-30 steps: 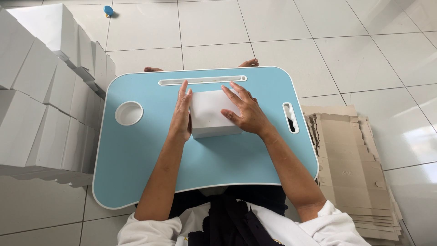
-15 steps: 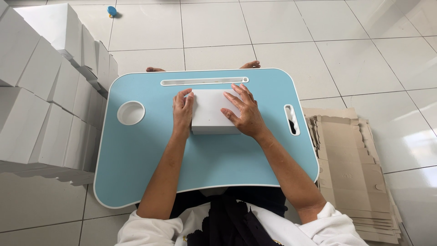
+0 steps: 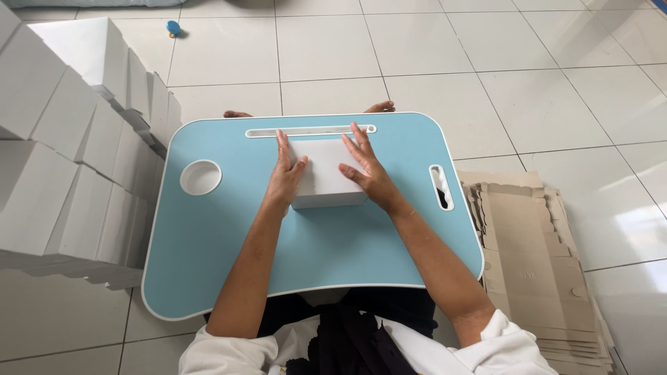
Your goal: Folding cardboard templates into small boxes on a lap desk
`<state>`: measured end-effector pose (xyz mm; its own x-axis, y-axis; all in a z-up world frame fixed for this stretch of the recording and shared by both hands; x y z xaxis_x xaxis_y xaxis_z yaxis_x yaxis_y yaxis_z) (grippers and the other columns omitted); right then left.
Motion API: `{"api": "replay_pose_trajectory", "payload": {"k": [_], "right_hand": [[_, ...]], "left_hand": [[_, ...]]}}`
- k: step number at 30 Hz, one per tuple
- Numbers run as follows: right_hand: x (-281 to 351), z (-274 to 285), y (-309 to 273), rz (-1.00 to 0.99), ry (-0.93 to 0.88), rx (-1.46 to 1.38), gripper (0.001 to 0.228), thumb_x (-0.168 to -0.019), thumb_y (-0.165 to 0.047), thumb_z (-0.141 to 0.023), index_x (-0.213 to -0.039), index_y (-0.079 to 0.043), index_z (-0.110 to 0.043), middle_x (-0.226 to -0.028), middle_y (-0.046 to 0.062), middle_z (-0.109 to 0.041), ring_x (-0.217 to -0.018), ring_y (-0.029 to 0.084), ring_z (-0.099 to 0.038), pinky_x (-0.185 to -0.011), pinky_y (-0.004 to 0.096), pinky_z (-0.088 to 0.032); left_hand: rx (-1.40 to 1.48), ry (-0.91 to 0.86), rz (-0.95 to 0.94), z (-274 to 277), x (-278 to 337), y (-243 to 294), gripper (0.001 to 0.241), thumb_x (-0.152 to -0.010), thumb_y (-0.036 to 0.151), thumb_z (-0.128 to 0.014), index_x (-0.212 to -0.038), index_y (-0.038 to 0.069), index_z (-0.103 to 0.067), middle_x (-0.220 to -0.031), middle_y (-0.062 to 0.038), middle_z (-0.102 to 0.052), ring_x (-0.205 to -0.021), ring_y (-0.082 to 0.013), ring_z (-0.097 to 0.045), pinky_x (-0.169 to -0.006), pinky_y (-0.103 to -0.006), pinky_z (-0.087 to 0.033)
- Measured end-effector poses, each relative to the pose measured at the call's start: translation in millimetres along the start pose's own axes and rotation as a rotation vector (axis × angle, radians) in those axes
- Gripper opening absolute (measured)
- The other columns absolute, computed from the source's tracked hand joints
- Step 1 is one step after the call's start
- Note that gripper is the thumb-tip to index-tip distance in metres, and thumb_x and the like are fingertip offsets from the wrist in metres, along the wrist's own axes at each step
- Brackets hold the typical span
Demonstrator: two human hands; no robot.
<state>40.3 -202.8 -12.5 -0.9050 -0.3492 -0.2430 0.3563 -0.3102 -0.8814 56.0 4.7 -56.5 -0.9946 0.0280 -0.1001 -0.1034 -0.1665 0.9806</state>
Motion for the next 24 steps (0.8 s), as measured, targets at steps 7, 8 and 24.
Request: {"api": "replay_pose_trajectory", "payload": {"k": [7, 8, 24], "right_hand": [[-4, -1, 5, 0.099, 0.153, -0.19, 0.068, -0.106, -0.053, -0.044, -0.155, -0.007, -0.038, -0.17, 0.012, -0.019, -0.156, 0.03, -0.011, -0.13, 0.044, -0.012], [-4, -1, -1, 0.034, 0.196, -0.261, 0.064, -0.107, -0.048, -0.039, -0.155, -0.005, -0.038, -0.167, 0.014, -0.025, -0.155, 0.029, -0.016, -0.13, 0.041, -0.013], [-25, 5, 77, 0.135, 0.291, 0.071, 0.047, -0.096, 0.003, -0.064, -0.142, 0.0, -0.058, -0.149, 0.015, -0.051, -0.133, 0.033, -0.054, -0.1, 0.036, -0.054]], "left_hand": [[0.302, 0.097, 0.213, -6, 9, 4, 0.076, -0.099, 0.032, -0.062, -0.163, 0.019, -0.024, -0.162, -0.025, -0.031, -0.147, -0.0429, -0.034, -0.118, -0.0582, -0.026], [0.275, 0.097, 0.215, -7, 8, 3, 0.075, -0.097, 0.035, -0.063, -0.162, 0.023, -0.027, -0.161, -0.023, -0.034, -0.146, -0.0431, -0.036, -0.116, -0.0568, -0.03], [-0.2, 0.912, -0.683, 140, 113, 88, 0.054, -0.11, 0.018, -0.058, -0.16, 0.015, -0.037, -0.165, -0.008, -0.037, -0.153, -0.0219, -0.034, -0.13, -0.0414, -0.025]]}}
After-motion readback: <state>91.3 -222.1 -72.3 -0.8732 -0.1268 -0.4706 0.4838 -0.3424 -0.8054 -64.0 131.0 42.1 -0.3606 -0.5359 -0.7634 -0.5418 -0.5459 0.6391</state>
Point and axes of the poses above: each hand's wrist, its own x-axis away from the middle knuckle, its own z-axis out of the back of the hand, y = z × x, the point moved 3 cm from there along -x, towards the middle knuckle
